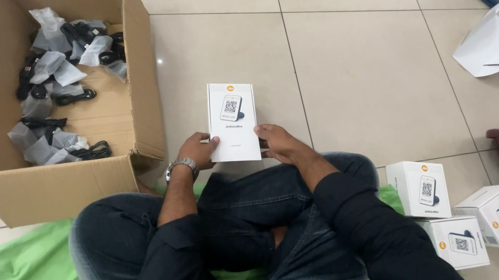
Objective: The person sits on the floor and packs small electronic devices and cables into white retail boxes. They open the boxes, place the items inside, close the lids, and set the finished packages aside.
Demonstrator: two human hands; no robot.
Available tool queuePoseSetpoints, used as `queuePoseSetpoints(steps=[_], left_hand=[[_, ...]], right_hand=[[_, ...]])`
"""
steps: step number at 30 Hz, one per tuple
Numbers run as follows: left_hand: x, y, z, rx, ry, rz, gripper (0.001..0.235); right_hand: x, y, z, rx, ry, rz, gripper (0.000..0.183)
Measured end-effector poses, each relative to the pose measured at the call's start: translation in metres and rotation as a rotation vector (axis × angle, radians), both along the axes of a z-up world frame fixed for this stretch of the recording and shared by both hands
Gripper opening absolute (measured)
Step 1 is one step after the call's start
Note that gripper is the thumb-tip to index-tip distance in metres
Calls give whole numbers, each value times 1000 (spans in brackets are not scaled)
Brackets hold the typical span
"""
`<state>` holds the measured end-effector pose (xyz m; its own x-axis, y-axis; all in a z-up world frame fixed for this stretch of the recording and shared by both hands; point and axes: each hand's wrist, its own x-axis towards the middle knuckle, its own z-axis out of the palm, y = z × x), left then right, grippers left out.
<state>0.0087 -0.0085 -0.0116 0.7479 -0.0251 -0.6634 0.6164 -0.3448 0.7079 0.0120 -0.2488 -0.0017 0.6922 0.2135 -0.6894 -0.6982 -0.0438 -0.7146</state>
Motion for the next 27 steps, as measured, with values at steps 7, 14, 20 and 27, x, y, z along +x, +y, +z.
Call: queuePoseSetpoints(steps=[7,14,20,27], left_hand=[[7,3,-20,-165,-174,118,60],[-3,2,15,-124,-294,165,54],[-9,1,46,-147,-249,206,54],[-10,2,63,-81,-250,213,59]], right_hand=[[5,-4,-8,-45,-177,-46,54],[2,-2,10,-118,-223,-94,57],[3,-3,17,-98,-262,-101,58],[1,1,27,-208,-347,-128,54]])
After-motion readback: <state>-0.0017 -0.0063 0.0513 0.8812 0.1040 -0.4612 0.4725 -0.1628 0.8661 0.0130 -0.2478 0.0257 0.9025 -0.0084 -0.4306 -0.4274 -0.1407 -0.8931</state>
